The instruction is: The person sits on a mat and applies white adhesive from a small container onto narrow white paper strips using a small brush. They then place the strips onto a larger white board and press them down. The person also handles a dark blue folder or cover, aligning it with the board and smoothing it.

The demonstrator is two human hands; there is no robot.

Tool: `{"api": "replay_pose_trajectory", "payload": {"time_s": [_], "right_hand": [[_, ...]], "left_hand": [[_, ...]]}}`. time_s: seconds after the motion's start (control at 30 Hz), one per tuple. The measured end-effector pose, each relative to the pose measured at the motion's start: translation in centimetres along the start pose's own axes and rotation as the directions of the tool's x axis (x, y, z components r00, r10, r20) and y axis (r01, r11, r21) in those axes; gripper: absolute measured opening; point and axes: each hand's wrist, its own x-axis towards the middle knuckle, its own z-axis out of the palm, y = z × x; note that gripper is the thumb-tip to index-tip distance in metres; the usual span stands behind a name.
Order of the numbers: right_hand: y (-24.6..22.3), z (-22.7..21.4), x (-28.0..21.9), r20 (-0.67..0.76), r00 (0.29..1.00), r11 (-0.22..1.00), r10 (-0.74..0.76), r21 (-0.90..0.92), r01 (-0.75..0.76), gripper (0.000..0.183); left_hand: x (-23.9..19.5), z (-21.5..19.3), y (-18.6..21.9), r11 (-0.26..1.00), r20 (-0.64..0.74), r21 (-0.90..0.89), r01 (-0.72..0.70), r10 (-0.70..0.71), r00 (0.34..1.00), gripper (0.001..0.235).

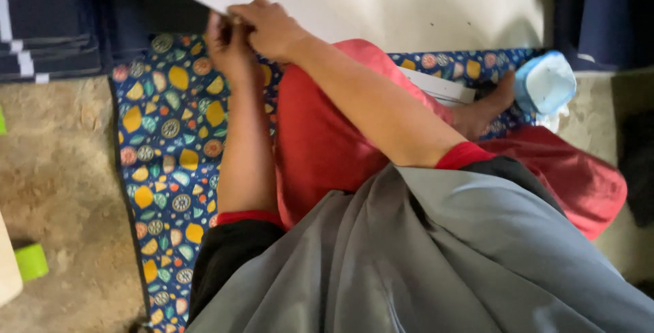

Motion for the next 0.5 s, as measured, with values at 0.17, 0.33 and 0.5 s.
{"api": "replay_pose_trajectory", "payload": {"time_s": [0.17, 0.33, 0.5], "right_hand": [[-0.2, -0.3, 0.1, -0.010, 0.994, 0.993, -0.111, 0.049, 0.111, 0.050], [-0.3, -0.7, -0.2, 0.003, 0.998, 0.992, -0.056, 0.113, 0.056, 0.036], [-0.5, -0.8, -0.7, -0.076, 0.992, 0.965, -0.105, 0.231, 0.120, 0.036]], "left_hand": [[1.2, -1.5, -0.7, 0.995, -0.033, 0.094, -0.027, 0.030, 0.999, 0.034], [0.4, 0.6, 2.3, 0.987, -0.053, 0.157, 0.027, -0.019, 0.998, 0.016], [0.8, -0.1, 1.8, 0.999, -0.098, 0.041, 0.000, 0.004, 0.995, 0.016]]}}
